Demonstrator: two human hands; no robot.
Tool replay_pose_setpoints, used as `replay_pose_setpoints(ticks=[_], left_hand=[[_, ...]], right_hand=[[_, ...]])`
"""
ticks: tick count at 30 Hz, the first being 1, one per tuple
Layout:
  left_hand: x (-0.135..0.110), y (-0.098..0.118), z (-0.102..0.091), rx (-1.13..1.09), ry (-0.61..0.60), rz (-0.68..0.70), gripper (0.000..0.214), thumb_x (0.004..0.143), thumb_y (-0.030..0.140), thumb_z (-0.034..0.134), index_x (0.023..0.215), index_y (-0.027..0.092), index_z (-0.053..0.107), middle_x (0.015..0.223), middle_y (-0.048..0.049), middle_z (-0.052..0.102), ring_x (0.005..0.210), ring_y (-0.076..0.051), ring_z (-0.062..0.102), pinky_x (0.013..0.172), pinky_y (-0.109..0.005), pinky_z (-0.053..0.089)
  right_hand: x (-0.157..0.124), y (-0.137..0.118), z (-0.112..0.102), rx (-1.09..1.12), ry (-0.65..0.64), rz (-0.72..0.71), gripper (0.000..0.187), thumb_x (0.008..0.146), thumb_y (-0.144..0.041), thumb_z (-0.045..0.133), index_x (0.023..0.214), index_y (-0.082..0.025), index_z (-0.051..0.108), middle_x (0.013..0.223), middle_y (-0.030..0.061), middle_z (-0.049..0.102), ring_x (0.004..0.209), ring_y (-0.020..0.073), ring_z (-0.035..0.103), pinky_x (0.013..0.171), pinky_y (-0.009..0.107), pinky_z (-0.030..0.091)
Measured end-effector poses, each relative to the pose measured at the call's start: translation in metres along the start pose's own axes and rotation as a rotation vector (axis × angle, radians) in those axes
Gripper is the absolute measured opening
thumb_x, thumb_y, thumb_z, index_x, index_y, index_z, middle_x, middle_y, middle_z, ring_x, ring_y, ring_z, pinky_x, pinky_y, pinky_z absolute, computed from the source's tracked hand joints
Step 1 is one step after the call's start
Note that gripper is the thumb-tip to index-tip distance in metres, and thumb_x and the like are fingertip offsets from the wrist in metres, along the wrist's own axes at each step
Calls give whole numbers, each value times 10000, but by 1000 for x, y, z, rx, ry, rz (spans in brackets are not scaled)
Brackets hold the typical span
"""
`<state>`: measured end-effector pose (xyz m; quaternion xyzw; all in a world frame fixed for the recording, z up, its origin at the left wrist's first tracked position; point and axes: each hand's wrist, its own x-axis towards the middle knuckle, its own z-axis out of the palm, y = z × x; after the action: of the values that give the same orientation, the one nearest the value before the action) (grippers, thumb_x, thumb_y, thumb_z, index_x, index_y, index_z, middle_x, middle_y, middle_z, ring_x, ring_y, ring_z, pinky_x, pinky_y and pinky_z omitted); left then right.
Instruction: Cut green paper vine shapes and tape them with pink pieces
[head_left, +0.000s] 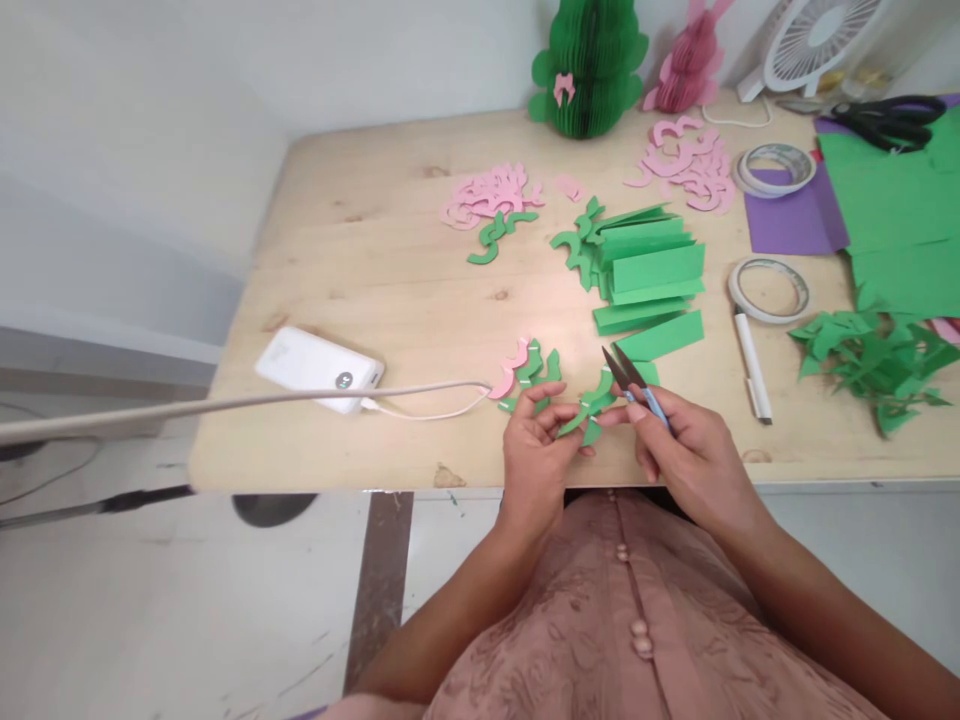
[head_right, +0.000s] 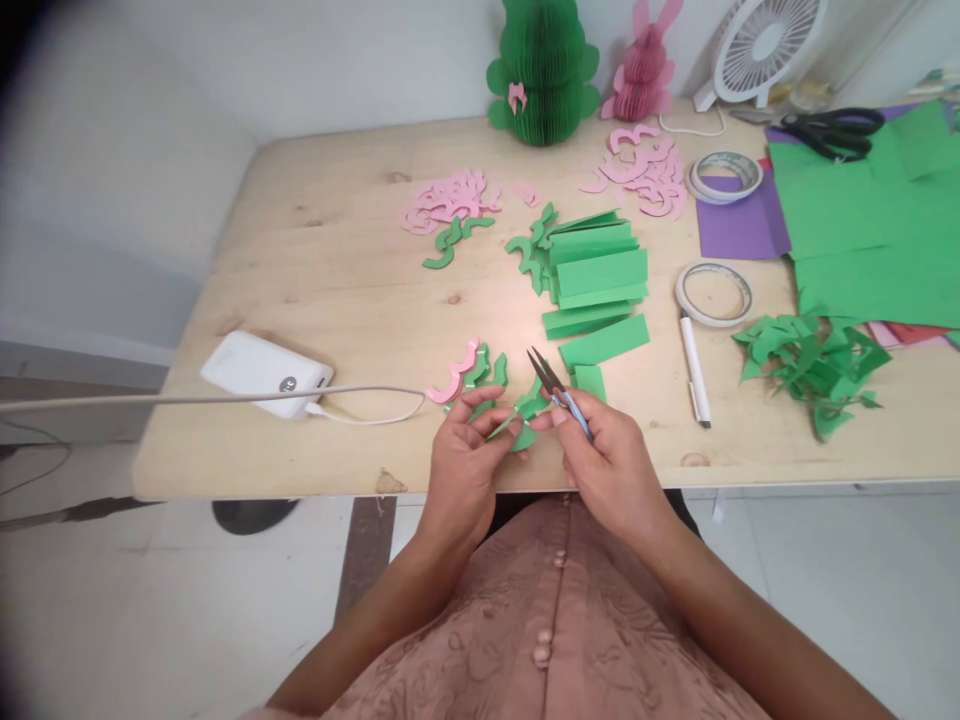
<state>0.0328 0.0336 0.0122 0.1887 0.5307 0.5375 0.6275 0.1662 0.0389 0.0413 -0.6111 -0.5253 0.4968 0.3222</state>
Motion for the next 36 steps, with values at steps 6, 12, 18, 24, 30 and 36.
replay_pose_setpoints(ticks=[6,12,18,24,30,36], left_hand=[[-2,0,1,11,-4,9,419,629,176,742,996,193,540,762,18,617,683,-123,601,525,-197,527],[-2,0,0,16,-9,20,409,642,166,733,998,197,535,754,19,616,681,-119,601,535,-194,528],[-2,0,0,8,-12,22,407,641,162,736,994,194,536,753,23,617,677,-115,594,541,-198,532],[-1,0,0,18,-8,12,420,624,163,737,993,202,539,735,32,614,673,-119,602,533,-198,526],[0,-1,0,40,-6,19,457,596,165,754,996,202,537,741,33,617,687,-126,612,530,-197,524],[0,-7,-1,59,0,72,458,606,163,756,1006,197,535,746,24,632,699,-127,619,539,-193,516]], right_hand=[[-1,6,-2,6,-25,17,331,927,-440,476,959,-175,672,446,-64,477,376,87,429,414,204,372],[-2,5,-2,-18,-13,18,333,923,-439,480,965,-172,674,473,-55,494,387,88,426,418,209,371],[-2,5,-2,-33,-8,20,335,924,-433,473,962,-170,676,536,-38,537,391,79,412,420,211,368],[-2,5,-2,-51,-9,13,327,925,-423,473,951,-170,680,484,-56,474,387,85,415,417,208,362],[-2,6,-1,-37,-22,23,346,925,-440,469,999,-169,670,443,-70,422,386,98,414,407,211,363],[-2,6,-2,-59,-28,20,342,925,-424,470,1007,-162,674,550,-35,529,410,90,414,415,218,349]])
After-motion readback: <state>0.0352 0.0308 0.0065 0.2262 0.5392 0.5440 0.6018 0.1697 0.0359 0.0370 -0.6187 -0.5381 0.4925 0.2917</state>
